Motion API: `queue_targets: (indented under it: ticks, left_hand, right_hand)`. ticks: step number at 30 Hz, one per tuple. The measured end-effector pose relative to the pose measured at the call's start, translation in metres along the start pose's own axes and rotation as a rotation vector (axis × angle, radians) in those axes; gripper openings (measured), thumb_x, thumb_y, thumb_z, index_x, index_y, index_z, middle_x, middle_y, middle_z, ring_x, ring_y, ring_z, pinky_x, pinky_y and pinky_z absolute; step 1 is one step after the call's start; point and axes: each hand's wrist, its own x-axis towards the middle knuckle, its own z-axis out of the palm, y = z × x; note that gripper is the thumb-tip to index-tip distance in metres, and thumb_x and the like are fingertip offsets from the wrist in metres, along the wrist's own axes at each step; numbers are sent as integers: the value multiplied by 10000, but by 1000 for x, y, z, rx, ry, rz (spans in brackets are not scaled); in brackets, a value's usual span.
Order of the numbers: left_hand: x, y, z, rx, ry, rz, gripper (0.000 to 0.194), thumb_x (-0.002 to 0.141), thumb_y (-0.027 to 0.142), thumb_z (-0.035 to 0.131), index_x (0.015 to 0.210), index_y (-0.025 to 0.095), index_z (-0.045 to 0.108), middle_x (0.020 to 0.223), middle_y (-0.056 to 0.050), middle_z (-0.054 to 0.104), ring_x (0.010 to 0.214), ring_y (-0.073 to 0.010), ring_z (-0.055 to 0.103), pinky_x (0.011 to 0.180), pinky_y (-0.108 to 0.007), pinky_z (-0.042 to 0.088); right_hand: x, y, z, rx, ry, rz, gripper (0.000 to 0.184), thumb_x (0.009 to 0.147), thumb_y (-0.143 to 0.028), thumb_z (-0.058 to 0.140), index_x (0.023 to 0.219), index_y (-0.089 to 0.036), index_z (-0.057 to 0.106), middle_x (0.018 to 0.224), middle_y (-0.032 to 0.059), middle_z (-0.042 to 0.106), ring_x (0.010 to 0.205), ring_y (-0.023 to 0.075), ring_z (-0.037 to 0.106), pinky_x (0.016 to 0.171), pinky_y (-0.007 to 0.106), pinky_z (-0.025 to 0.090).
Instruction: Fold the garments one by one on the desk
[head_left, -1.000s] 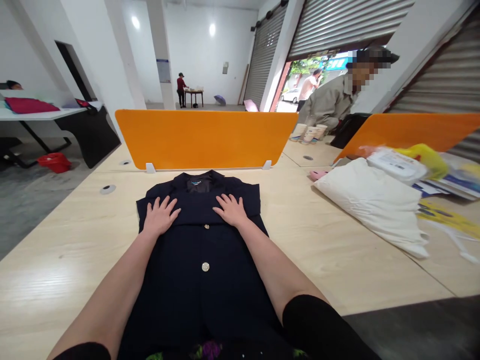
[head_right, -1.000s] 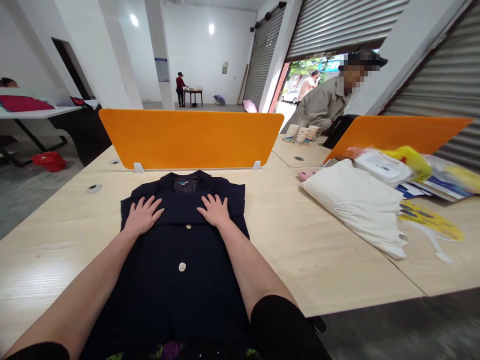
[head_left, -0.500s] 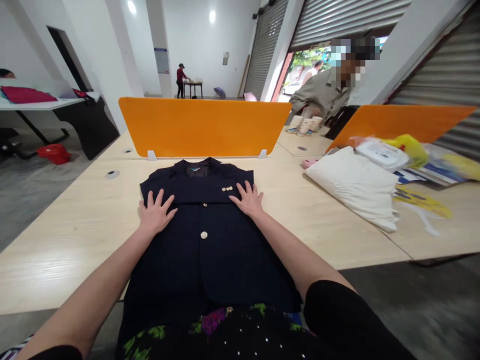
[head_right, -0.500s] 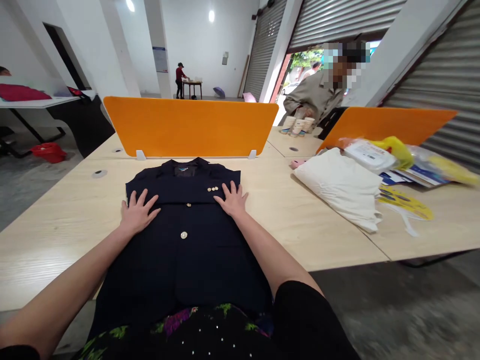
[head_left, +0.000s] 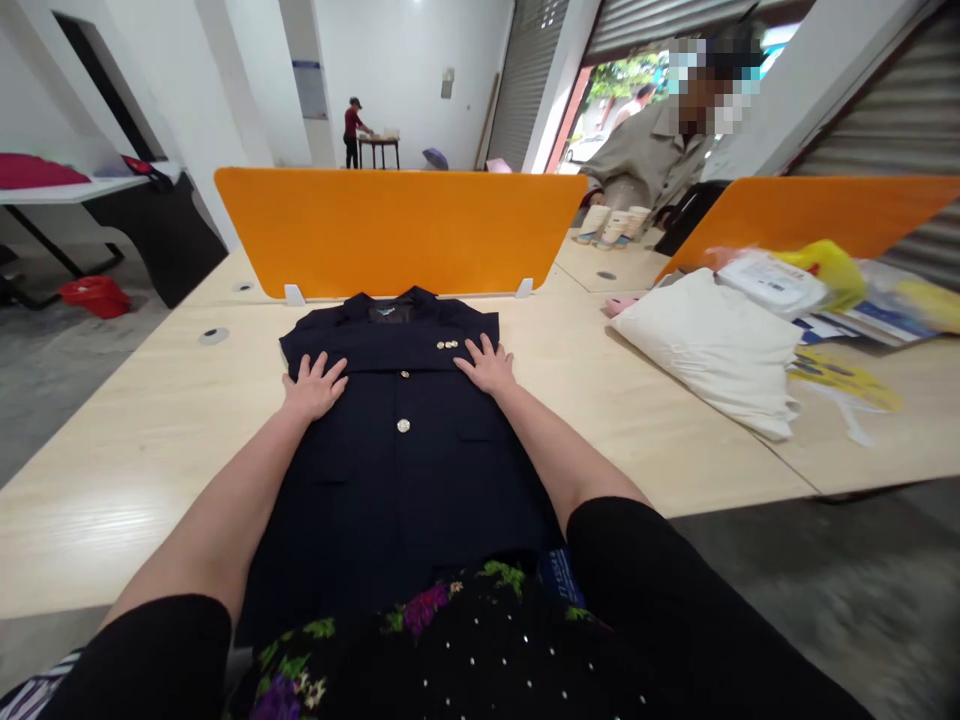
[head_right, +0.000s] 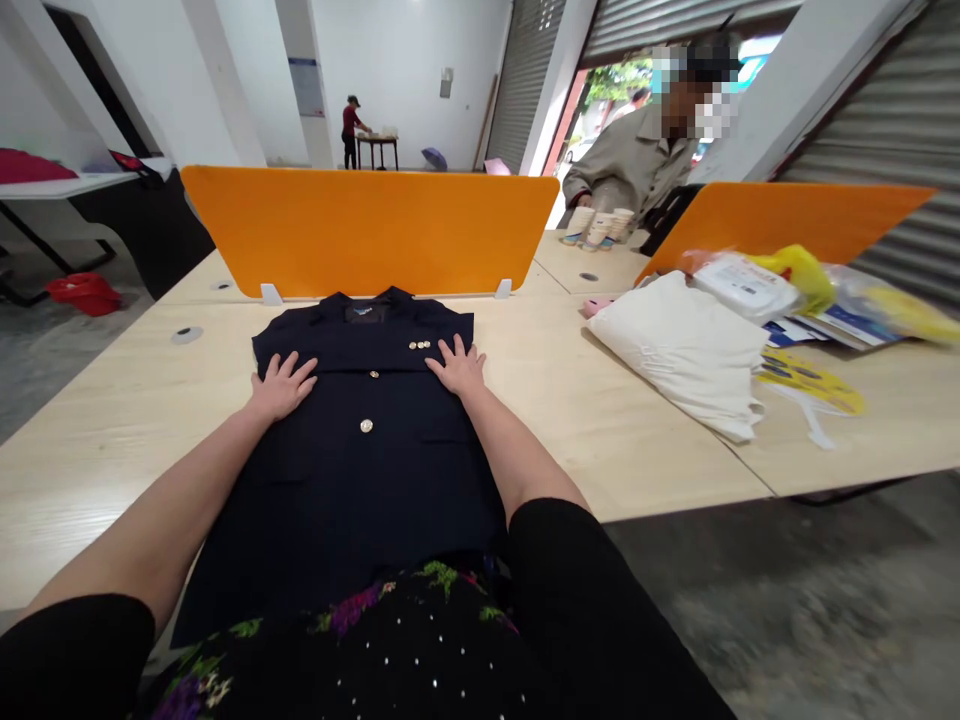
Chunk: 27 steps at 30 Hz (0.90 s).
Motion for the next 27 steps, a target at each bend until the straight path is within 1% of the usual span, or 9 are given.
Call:
queue_targets:
  ticks: [4, 8, 10, 12, 16, 20, 22, 25, 27]
  left_hand:
    - [-29, 16, -12, 88, 103, 61, 534, 961, 440, 244, 1447, 267, 385, 1562, -111, 267, 1435, -373, 161, 1059, -711, 152]
    - [-97, 37, -8, 15, 125, 316, 556, 956, 494, 284, 1445, 250, 385, 1556, -82, 290, 1431, -322, 210, 1079, -605, 275]
    - [-129, 45, -1, 4, 93, 433, 561, 950, 519, 301, 1451, 278, 373, 1555, -61, 299, 1429, -316, 228, 1096, -587, 263]
    - [-148, 50, 6, 18, 94, 482, 552, 952, 513, 308, 1447, 281, 384, 1549, -60, 312, 1423, -322, 245, 1112, -589, 229]
    - [-157, 49, 11, 25, 99, 477, 551, 957, 497, 313, 1442, 251, 397, 1541, -71, 325, 1416, -319, 266, 1114, -579, 237]
    - [-160, 41, 13, 3, 133, 484, 547, 962, 487, 301, 1446, 247, 389, 1537, -73, 335, 1424, -300, 256, 1128, -564, 222]
    - [-161, 40, 14, -4, 136, 478, 538, 962, 482, 304, 1446, 261, 388, 1536, -70, 337, 1421, -302, 261, 1124, -568, 223]
    - [-160, 45, 15, -5, 123, 461, 525, 963, 460, 316, 1442, 261, 396, 1538, -74, 331, 1420, -311, 262, 1119, -578, 224]
    - [-161, 49, 14, -13, 117, 444, 515, 964, 437, 326, 1431, 241, 416, 1535, -85, 335, 1421, -317, 260, 1121, -582, 220]
  right_hand:
    - [-29, -16, -16, -112, 70, 12, 683, 940, -613, 259, 1491, -214, 319, 1580, 117, 188, 1409, 454, 118, 1069, 707, 76]
    - [-96, -23, -19, -72, -7, -264, 646, 945, -598, 284, 1490, -253, 313, 1580, 82, 207, 1420, 394, 160, 1088, 652, 179]
    - [-123, -22, -16, -42, -83, -391, 617, 953, -598, 258, 1481, -286, 331, 1570, 51, 248, 1424, 358, 186, 1109, 622, 180]
    - [-139, -20, -17, -30, -119, -431, 601, 964, -576, 262, 1482, -280, 333, 1563, 48, 269, 1431, 344, 177, 1125, 613, 152]
    - [-159, -20, -41, 80, -207, -439, 576, 961, -538, 352, 1452, -239, 391, 1549, 93, 290, 1432, 332, 193, 1113, 634, 156]
    - [-212, -18, -71, 269, -408, -758, 652, 876, -547, 547, 1449, -284, 379, 1542, 70, 312, 1437, 276, 208, 1136, 586, 155]
    - [-244, -16, -72, 243, -460, -888, 729, 827, -435, 655, 1467, -283, 341, 1549, 69, 298, 1450, 276, 161, 1145, 587, 111]
    - [-274, -15, -56, 127, -357, -906, 752, 806, -132, 612, 1484, -248, 308, 1559, 86, 271, 1461, 267, 109, 1156, 575, 90]
    - [-281, -14, -43, 87, -250, -906, 743, 793, -28, 526, 1482, -214, 318, 1552, 108, 282, 1459, 264, 124, 1162, 558, 117]
